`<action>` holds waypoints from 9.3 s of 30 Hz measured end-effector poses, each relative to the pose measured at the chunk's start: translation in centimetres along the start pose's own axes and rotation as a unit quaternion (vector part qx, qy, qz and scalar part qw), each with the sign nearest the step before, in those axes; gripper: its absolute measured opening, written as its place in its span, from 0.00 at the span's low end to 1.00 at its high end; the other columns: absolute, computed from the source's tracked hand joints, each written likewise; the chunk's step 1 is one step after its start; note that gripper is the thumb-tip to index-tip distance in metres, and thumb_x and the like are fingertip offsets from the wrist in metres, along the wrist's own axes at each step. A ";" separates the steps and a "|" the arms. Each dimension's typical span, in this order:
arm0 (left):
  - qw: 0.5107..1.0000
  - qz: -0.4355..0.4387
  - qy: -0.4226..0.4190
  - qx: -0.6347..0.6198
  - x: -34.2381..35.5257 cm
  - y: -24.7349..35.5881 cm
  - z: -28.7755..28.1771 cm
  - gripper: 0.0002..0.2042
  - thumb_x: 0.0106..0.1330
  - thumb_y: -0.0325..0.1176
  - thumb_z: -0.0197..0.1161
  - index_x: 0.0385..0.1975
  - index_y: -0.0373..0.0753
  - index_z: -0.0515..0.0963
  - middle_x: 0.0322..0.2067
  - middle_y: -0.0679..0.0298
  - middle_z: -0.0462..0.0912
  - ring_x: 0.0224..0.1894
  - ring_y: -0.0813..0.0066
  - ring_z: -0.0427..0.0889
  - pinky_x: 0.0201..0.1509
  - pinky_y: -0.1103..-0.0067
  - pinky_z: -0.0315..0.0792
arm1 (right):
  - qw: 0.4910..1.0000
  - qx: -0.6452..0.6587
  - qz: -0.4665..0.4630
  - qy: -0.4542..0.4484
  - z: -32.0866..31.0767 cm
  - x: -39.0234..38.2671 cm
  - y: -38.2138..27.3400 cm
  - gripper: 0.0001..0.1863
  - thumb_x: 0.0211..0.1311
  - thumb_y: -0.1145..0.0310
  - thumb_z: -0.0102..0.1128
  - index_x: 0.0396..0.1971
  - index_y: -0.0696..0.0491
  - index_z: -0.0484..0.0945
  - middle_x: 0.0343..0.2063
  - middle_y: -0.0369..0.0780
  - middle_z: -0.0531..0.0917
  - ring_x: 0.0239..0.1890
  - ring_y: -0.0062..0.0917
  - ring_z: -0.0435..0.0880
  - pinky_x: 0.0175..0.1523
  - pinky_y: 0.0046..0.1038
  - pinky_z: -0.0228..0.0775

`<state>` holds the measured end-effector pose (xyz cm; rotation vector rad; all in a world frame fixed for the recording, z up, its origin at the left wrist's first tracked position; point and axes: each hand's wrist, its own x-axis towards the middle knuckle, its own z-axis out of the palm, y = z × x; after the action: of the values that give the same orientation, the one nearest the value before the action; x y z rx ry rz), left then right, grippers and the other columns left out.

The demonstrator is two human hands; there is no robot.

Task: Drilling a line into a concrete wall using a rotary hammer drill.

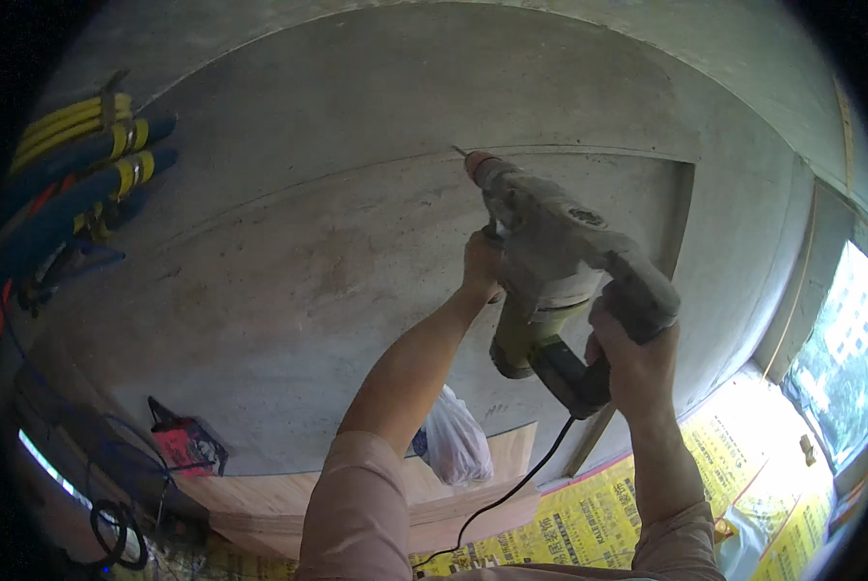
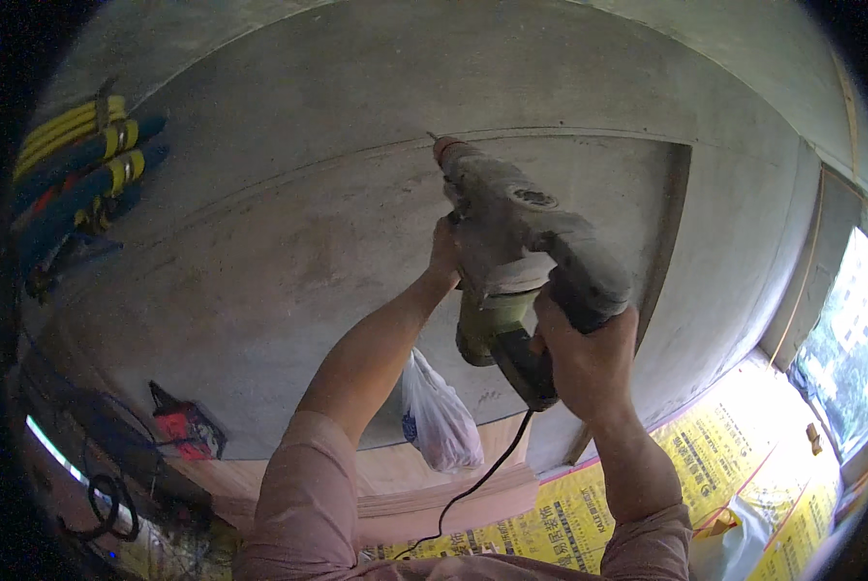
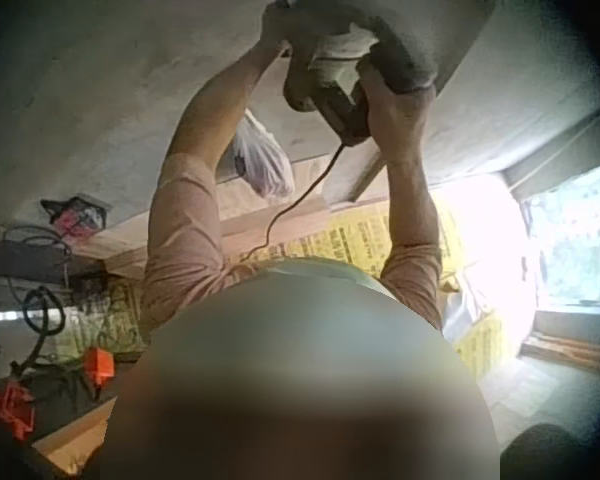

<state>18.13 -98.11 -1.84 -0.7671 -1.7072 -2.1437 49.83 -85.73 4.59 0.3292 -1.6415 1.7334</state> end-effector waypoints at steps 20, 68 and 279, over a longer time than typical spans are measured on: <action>0.983 0.143 0.012 0.112 -0.4 1.4 2.7 0.11 0.56 0.35 0.63 0.33 0.33 0.79 0.29 0.48 0.83 0.36 0.49 0.84 0.36 0.64 0.76 | 0.993 -0.104 -0.058 -0.022 1.8 0.5 -2.8 0.08 0.55 0.74 0.62 0.33 0.58 0.75 0.22 0.36 0.78 0.16 0.19 0.76 0.21 0.21 0.67; 0.978 0.165 0.084 0.097 -0.3 3.0 5.2 0.11 0.58 0.36 0.60 0.27 0.33 0.79 0.26 0.46 0.82 0.35 0.47 0.83 0.38 0.60 0.76 | 0.967 -0.194 -0.116 0.116 4.2 1.8 -0.9 0.15 0.50 0.74 0.67 0.39 0.58 0.78 0.21 0.37 0.79 0.13 0.17 0.71 0.16 0.17 0.57; 0.992 0.107 0.058 0.037 2.8 3.4 4.8 0.14 0.60 0.41 0.58 0.32 0.36 0.81 0.31 0.46 0.83 0.40 0.46 0.83 0.44 0.59 0.76 | 0.939 -0.279 -0.203 0.001 4.4 4.0 0.7 0.17 0.53 0.70 0.62 0.42 0.64 0.75 0.22 0.41 0.76 0.12 0.16 0.66 0.15 0.17 0.54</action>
<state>18.75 -94.08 3.29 -0.7513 -1.5597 -1.9322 45.32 -88.63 7.26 0.3576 -1.8264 0.9172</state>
